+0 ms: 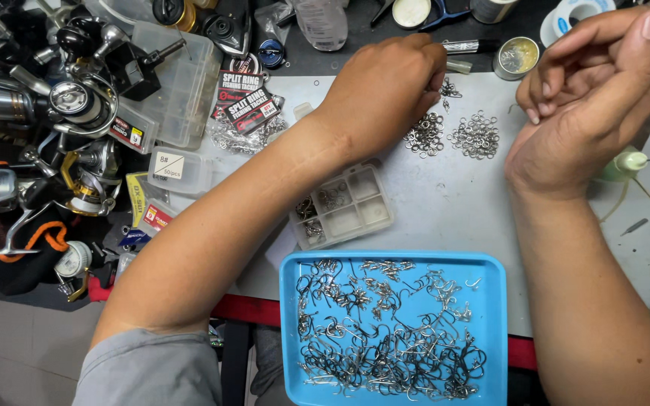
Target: The person sorts small metal split rings from a blue tray into compartments of a clear plastic tackle box. They repeatedly pick up rings, place them into the box, and occasionally adjust the pile on the table. Fishing reels and other tackle are visible in the background.
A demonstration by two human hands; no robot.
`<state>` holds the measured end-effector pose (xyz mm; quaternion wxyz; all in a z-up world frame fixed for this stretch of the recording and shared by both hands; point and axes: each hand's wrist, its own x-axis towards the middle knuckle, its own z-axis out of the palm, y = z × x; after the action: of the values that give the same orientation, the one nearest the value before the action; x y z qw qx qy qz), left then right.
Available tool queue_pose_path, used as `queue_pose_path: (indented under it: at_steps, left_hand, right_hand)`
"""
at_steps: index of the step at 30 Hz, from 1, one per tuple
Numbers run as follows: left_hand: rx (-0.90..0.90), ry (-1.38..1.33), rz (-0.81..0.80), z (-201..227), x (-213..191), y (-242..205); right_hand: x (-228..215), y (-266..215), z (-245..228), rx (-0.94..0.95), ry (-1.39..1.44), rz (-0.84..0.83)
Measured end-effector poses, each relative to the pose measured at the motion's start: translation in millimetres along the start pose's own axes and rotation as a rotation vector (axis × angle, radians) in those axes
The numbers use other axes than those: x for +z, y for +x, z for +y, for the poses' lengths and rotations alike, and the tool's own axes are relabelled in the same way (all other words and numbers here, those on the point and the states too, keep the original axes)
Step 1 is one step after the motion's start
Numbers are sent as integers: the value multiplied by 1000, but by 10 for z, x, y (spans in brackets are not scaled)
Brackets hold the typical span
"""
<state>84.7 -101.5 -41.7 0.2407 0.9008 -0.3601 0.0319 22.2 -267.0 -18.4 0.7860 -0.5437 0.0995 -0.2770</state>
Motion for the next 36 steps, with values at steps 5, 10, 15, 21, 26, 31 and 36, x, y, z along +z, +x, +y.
queue_pose_path:
  at_steps: [5,10,15,21,26,31,36]
  left_hand:
    - [64,60,0,-18,29,32]
    - [76,94,7,-4,42,34]
    - [78,113,-6,2,44,21]
    - [120,70,-13,132,-344,-178]
    - [-1,-250,-144,389,-931,-687]
    - [-154,-325,-156,552,-1220,-1364]
    - [-272,-341,-217,531,-1209,-1725]
  right_hand:
    - [-4,5,-8,16,-20,-25]
    - [5,-10,-30,9,-49,-49]
    - [1,-10,-25,4,-44,-54]
    - [-29,-39,-39,-51,-107,-114]
    - [-119,-66,55,-166,-263,-263]
    - [-326,9,160,-325,-651,-596]
    - [-381,114,89,-660,-1031,-842]
